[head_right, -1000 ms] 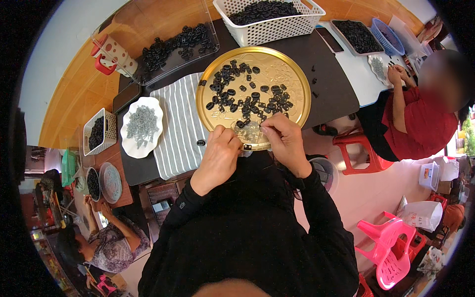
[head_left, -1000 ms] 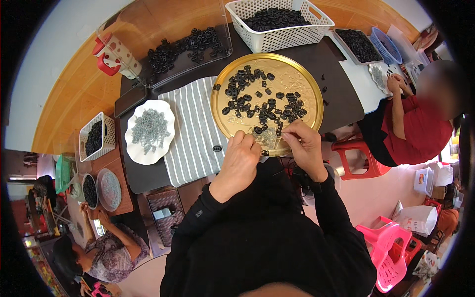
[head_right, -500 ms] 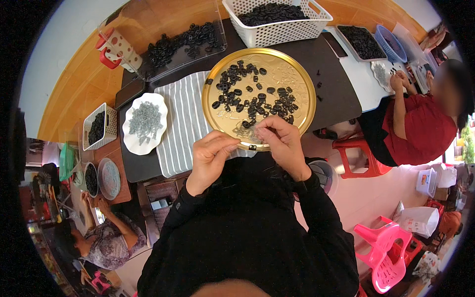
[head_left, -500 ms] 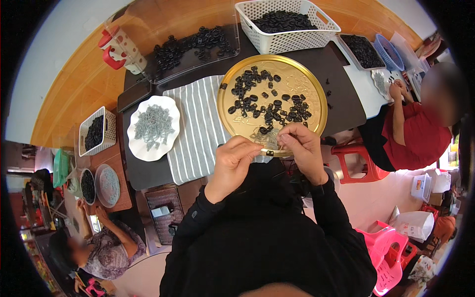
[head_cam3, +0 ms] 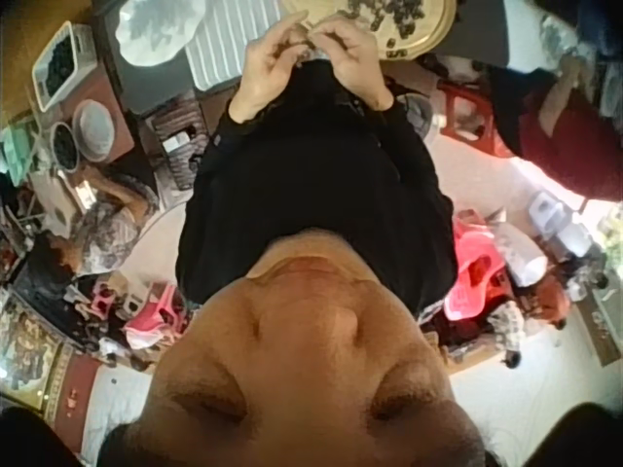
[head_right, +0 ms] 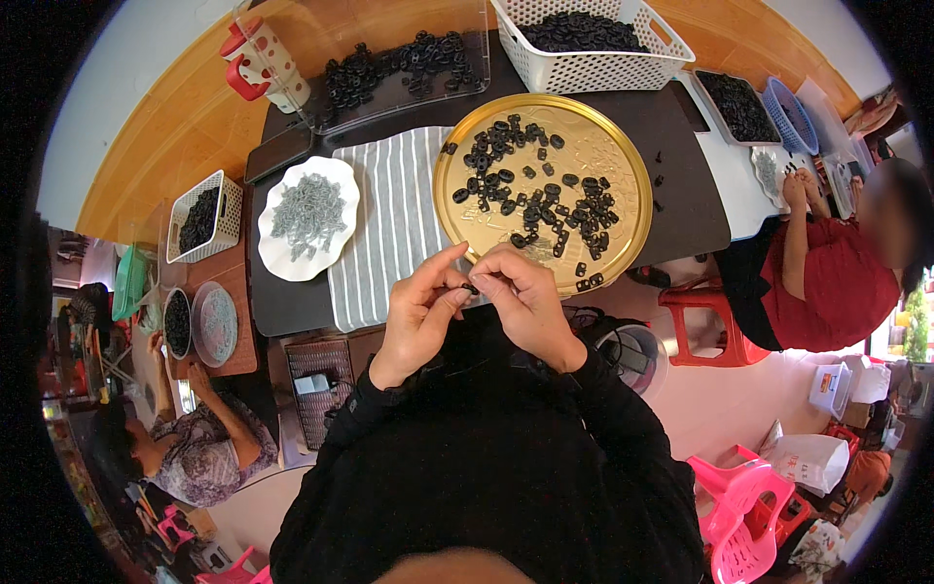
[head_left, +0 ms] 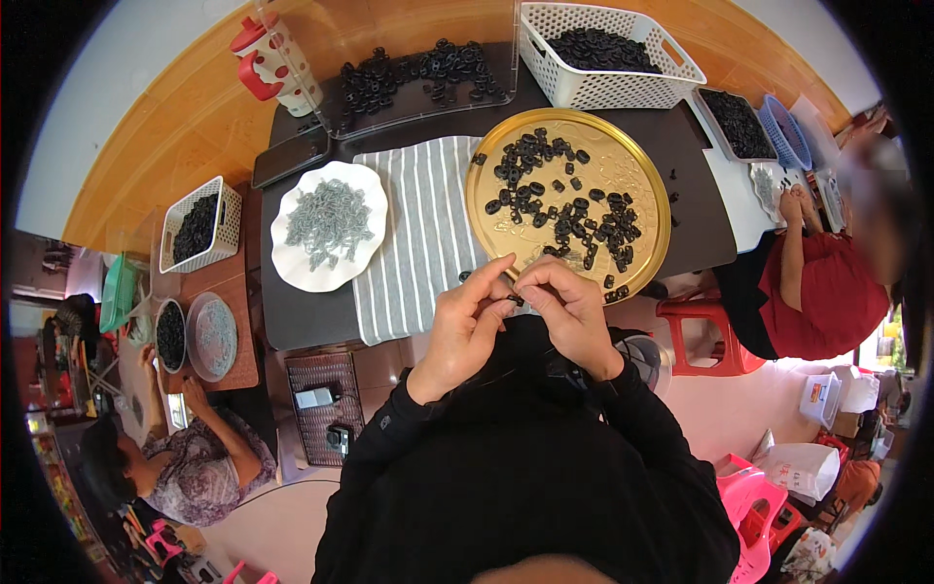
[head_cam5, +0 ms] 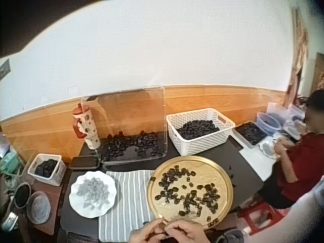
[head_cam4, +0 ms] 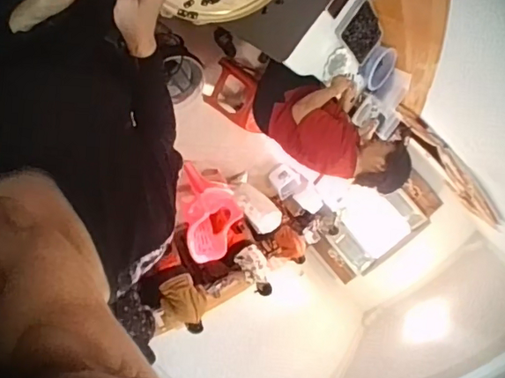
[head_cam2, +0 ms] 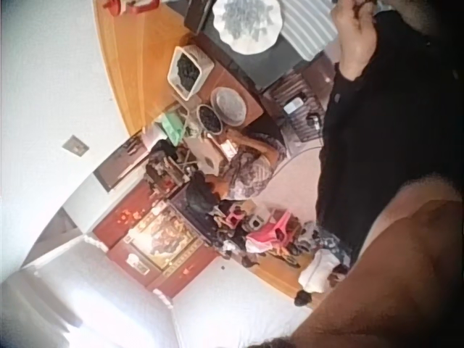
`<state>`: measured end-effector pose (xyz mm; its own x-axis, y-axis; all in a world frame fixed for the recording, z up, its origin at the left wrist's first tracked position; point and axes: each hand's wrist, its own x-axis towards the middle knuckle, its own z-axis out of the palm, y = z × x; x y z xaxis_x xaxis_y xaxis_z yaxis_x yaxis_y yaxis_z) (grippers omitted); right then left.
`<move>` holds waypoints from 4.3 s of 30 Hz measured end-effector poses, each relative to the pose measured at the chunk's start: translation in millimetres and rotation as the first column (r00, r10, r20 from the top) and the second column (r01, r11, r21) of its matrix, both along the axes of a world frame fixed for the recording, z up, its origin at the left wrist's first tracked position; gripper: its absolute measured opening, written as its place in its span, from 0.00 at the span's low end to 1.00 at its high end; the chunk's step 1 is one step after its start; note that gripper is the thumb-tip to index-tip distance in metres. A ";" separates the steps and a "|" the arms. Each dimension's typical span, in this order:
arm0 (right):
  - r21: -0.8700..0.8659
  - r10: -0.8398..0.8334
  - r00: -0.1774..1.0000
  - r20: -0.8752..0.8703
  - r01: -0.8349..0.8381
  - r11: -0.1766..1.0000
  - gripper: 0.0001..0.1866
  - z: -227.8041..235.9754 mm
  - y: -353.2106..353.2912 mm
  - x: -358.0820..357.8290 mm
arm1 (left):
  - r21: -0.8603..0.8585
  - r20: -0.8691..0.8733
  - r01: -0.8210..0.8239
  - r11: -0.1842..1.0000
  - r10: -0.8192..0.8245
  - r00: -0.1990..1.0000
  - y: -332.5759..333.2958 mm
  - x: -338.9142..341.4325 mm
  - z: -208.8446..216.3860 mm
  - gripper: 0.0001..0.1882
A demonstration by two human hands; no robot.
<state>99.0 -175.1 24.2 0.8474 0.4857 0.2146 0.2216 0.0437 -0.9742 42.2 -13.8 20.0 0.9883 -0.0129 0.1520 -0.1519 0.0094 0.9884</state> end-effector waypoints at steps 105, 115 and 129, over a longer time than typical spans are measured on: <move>0.143 0.091 0.952 -0.291 -0.051 0.988 0.05 -12.5 46.0 -16.8 | -0.249 -0.026 -0.182 0.951 0.182 0.983 38.8 -34.9 -8.5 0.19; 0.059 0.058 0.985 -0.162 -0.049 0.997 0.04 -6.0 45.9 -21.2 | -0.266 -0.065 -0.255 0.930 0.246 0.967 33.4 -36.1 -7.8 0.17; 0.040 -0.050 0.978 0.200 0.042 0.998 0.07 -15.7 47.9 -23.2 | -0.366 -0.062 -0.379 0.850 0.384 0.921 12.6 -36.4 -17.3 0.15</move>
